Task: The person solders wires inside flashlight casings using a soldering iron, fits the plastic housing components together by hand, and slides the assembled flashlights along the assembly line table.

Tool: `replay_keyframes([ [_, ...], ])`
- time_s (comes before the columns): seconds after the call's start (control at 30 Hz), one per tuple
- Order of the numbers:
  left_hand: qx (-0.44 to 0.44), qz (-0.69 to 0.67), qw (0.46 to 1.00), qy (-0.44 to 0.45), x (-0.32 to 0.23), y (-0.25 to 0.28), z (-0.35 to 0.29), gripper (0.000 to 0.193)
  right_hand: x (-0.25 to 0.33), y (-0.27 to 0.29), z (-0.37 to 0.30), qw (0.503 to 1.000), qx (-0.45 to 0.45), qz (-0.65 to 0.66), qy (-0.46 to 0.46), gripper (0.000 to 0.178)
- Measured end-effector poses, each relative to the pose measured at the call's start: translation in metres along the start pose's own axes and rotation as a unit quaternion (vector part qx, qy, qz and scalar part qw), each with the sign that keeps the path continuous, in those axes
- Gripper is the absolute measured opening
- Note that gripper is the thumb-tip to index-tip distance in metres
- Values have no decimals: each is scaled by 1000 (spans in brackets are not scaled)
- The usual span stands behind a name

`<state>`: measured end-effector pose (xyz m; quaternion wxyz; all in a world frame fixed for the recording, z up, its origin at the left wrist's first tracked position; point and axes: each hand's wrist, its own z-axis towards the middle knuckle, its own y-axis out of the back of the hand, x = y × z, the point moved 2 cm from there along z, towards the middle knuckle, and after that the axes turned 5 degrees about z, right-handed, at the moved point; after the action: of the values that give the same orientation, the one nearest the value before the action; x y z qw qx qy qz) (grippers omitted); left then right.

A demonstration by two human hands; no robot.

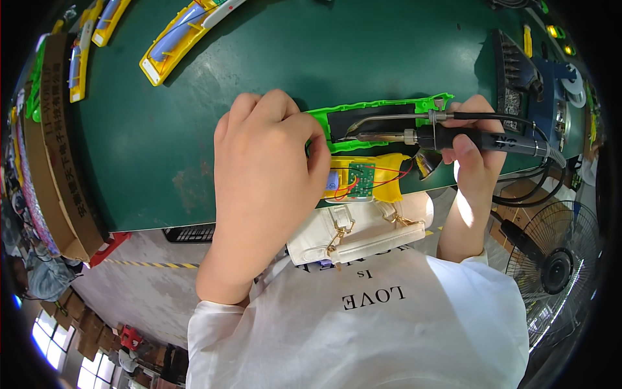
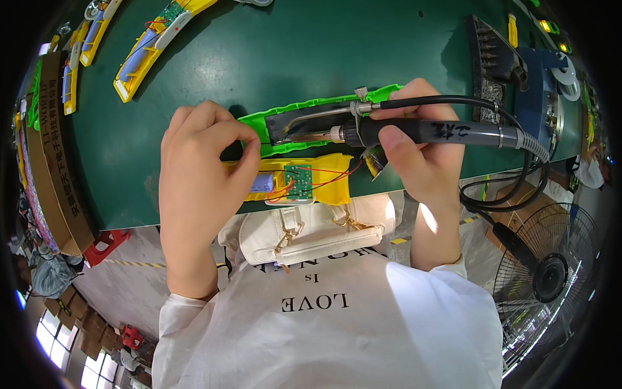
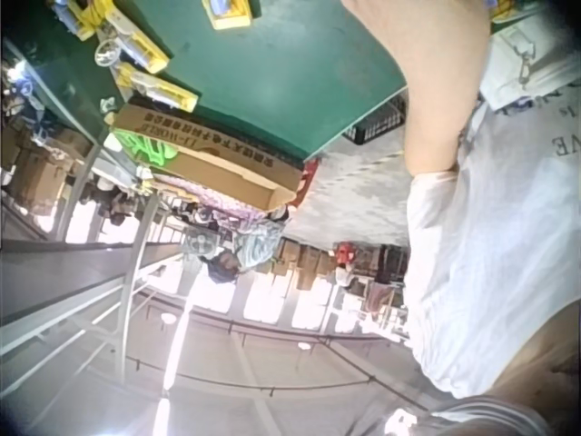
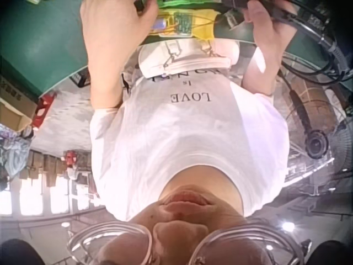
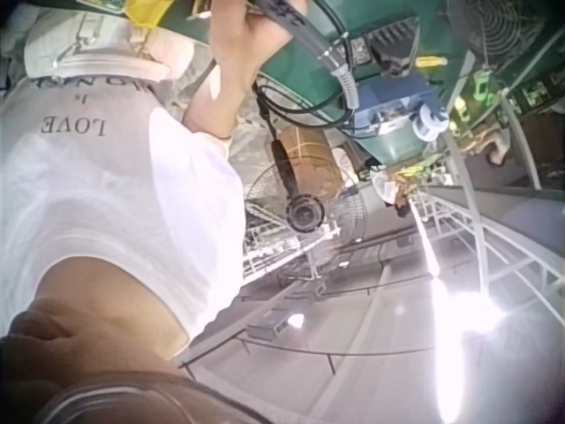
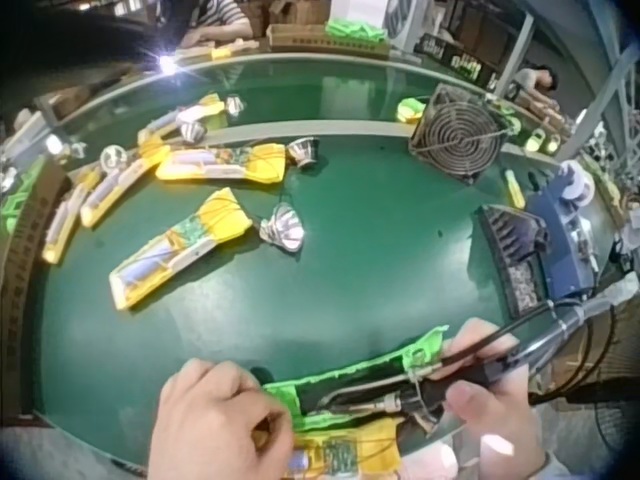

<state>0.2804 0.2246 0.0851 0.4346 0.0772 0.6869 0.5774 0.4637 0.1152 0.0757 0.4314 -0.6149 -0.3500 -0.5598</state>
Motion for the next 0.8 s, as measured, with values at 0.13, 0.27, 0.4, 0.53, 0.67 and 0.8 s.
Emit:
replay_keyframes([
  [0.13, -16, 0, 1000, 6, -2, -3, -1, 6, -2, 0, 1, 1000, 8, 8, 15, 18],
  [0.27, -14, 26, 999, 12, -5, -3, -2, 7, -4, 1, 2, 1000, 11, 2, 8, 17],
  [0.4, -15, 41, 999, 10, -6, -3, -2, 8, -4, 1, 2, 1000, 16, -3, 0, 17],
  [0.53, -6, 36, 999, 20, -6, -6, -4, 7, -6, 1, 1, 1000, 15, -4, 6, 17],
  [0.67, -12, 40, 999, 25, -7, -6, -3, 7, -7, 0, 2, 1000, 5, -10, 13, 16],
  [0.8, -21, 43, 999, 24, -8, -5, -3, 8, -6, 1, 2, 1000, 14, -12, 16, 16],
])
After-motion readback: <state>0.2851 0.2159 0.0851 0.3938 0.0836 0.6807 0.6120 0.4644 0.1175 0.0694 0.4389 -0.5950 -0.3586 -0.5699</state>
